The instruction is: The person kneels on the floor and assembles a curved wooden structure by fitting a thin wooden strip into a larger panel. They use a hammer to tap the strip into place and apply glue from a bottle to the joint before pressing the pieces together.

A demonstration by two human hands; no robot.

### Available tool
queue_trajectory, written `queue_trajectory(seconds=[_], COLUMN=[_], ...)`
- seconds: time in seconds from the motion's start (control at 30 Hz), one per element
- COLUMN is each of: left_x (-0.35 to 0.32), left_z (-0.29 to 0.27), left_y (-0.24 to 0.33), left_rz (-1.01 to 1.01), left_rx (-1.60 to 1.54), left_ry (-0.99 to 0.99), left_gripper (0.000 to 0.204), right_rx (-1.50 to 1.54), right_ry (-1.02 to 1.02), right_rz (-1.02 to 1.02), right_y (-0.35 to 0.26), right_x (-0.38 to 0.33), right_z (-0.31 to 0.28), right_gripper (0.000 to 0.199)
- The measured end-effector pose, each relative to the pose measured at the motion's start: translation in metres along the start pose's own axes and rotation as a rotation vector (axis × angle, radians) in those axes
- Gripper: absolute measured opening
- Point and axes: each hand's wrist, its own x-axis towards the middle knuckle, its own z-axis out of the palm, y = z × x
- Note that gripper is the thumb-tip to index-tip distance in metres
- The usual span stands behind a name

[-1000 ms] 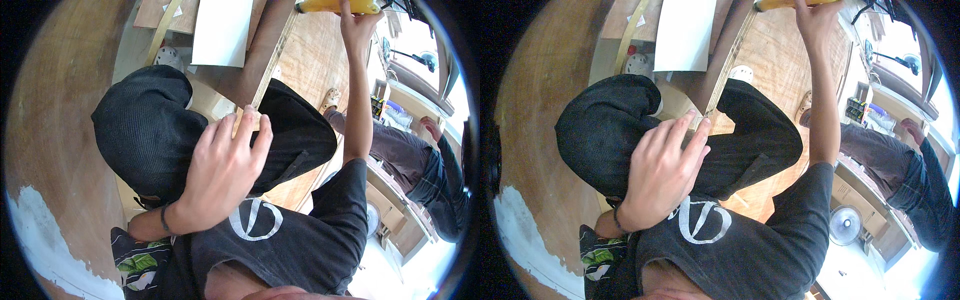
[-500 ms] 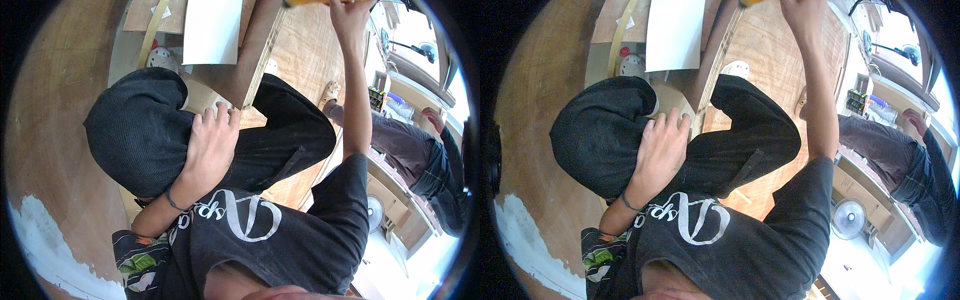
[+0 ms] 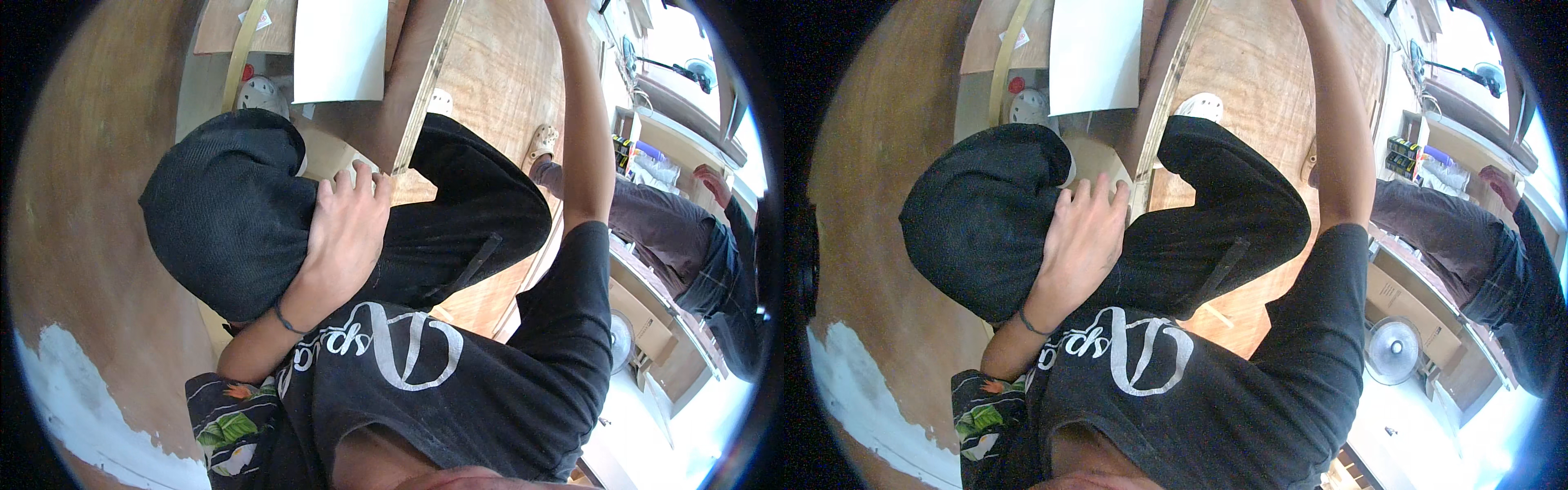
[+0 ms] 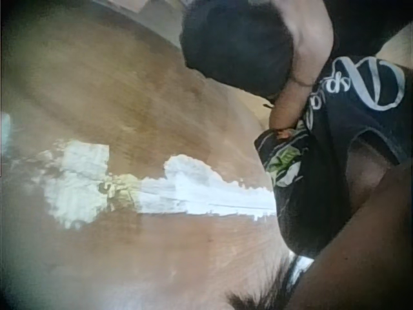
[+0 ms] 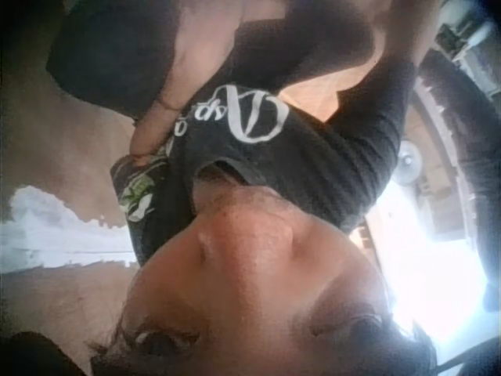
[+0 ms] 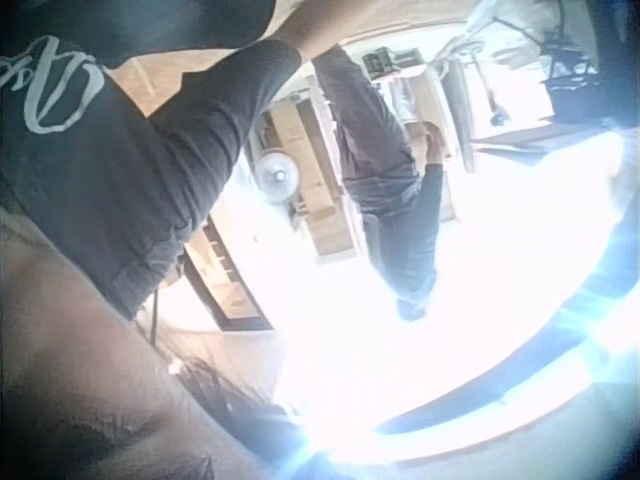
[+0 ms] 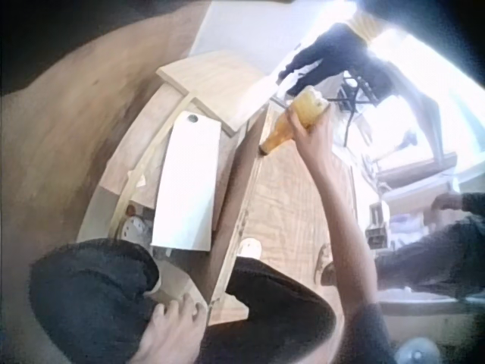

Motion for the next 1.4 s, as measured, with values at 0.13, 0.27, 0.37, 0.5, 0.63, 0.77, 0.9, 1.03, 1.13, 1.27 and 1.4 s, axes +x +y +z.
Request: queue_trajectory(seconds=[0.13,0.27,0.37,0.5,0.63,0.77,0.9,1.03,1.13,1.27,1.4], left_x=[0.002,0.001,0.001,0.0,0.003,-0.001,-0.006,-0.006,-0.006,-0.007,-0.006], left_z=[0.0,-0.001,-0.003,-0.005,-0.002,0.003,0.006,0.008,0.009,0.01,0.008], left_y=[0.002,0.0,0.003,0.015,0.013,0.003,0.002,0.003,0.004,0.006,0.008], left_rz=[0.012,0.03,0.018,0.025,0.033,0.077,0.113,0.105,0.105,0.087,0.073], left_rx=[0.031,0.041,-0.086,-0.233,-0.24,-0.234,-0.209,-0.14,-0.137,-0.127,-0.165], left_ry=[-0.037,-0.068,0.04,0.174,0.191,0.188,0.167,0.152,0.159,0.19,0.178], left_gripper=[0.038,0.038,0.033,0.031,0.028,0.029,0.032,0.034,0.031,0.028,0.029], right_rx=[0.085,0.159,0.097,0.474,0.637,0.684,0.642,0.605,0.242,0.331,-0.1], right_ry=[-0.179,-0.253,-0.215,-0.158,-0.258,-0.272,-0.276,-0.223,-0.202,-0.224,-0.491], right_rz=[0.225,0.271,0.211,0.693,0.606,0.655,0.598,0.503,0.158,0.113,-0.143], right_y=[-0.058,-0.11,-0.115,-0.089,-0.055,-0.038,-0.04,-0.048,-0.056,-0.084,-0.112], right_x=[-0.037,-0.078,-0.085,-0.082,-0.092,-0.105,-0.109,-0.107,-0.107,-0.12,-0.122], right_z=[-0.05,-0.091,-0.105,-0.111,-0.11,-0.106,-0.106,-0.103,-0.1,-0.109,-0.135], right_gripper=[0.07,0.066,0.058,0.043,0.04,0.04,0.041,0.048,0.052,0.059,0.066])
